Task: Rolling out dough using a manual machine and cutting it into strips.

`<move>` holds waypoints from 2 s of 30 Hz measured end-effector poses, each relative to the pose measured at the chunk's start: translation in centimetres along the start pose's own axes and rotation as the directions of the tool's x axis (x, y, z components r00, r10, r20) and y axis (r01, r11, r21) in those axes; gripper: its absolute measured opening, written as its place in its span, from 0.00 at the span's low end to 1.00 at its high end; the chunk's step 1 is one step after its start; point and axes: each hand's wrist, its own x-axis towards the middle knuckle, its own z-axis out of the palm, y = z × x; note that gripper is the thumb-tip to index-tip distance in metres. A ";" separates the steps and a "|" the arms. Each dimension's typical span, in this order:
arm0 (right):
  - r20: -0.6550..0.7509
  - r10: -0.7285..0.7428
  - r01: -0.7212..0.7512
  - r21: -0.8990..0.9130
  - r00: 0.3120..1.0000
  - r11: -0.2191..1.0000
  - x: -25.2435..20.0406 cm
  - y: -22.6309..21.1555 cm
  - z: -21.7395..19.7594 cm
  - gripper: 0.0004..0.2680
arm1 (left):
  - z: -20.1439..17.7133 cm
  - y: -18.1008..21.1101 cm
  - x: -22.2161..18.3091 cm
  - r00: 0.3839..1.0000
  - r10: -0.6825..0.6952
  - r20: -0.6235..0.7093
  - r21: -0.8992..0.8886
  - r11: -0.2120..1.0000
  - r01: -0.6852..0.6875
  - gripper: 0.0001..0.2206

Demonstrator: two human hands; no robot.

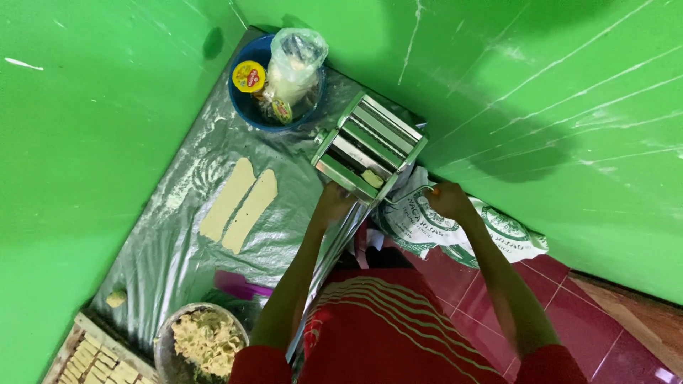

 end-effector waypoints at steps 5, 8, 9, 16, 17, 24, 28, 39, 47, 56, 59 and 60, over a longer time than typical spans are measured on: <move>0.064 -0.079 0.086 -0.120 0.995 0.989 2.7 4.3 5.2 0.19 | -0.4 0.8 -1.3 0.964 -0.253 0.082 -0.063 0.964 0.259 0.18; 0.086 -0.063 0.074 -0.125 0.994 0.989 2.8 4.7 7.0 0.19 | -0.4 3.2 -1.9 0.937 -0.345 0.060 0.019 0.939 0.345 0.17; 0.111 -0.013 0.023 -0.093 0.994 0.995 2.4 4.3 7.2 0.18 | -0.5 4.3 -2.2 0.909 -0.418 0.006 0.110 0.903 0.414 0.17; 0.265 -0.033 0.016 0.064 0.964 0.998 -1.7 1.8 13.0 0.20 | -1.1 2.1 -3.3 0.957 -0.285 -0.057 0.284 0.914 0.289 0.16; 0.294 -0.049 0.023 0.089 0.954 0.996 -3.2 1.5 14.1 0.21 | -0.8 1.4 -3.6 0.964 -0.259 -0.061 0.195 0.944 0.266 0.15; 0.476 0.051 -0.082 0.044 0.878 0.996 -11.7 -6.7 9.3 0.25 | -0.2 0.7 -5.5 0.945 -0.305 -0.114 -0.124 0.948 0.291 0.11; 0.365 -0.003 -0.027 0.078 0.931 0.997 -13.8 -8.7 6.0 0.22 | -0.9 0.9 -6.4 0.948 -0.257 -0.186 0.050 0.962 0.270 0.12; -0.076 -0.013 0.019 0.082 0.997 0.996 -14.1 -9.4 -4.4 0.17 | -1.5 -1.7 -8.1 0.953 -0.237 -0.188 0.206 0.939 0.275 0.14; -0.260 -0.217 0.153 -0.247 0.941 0.957 -4.1 -0.8 -3.1 0.14 | -1.5 -0.1 -10.4 0.914 -0.375 -0.156 -0.049 0.927 0.372 0.13; 0.004 -0.234 0.224 -0.305 0.972 0.926 4.4 9.8 9.1 0.18 | -1.1 3.8 -11.8 0.928 -0.336 -0.162 0.012 0.940 0.342 0.15; 0.195 -0.156 0.193 -0.184 0.968 0.964 2.2 7.6 12.4 0.20 | -0.4 6.0 -12.4 0.937 -0.325 -0.130 -0.105 0.944 0.313 0.15; 0.346 0.013 0.002 -0.042 0.938 0.999 1.1 5.3 13.0 0.22 | -0.5 6.8 -12.4 0.929 -0.356 -0.097 -0.239 0.915 0.325 0.15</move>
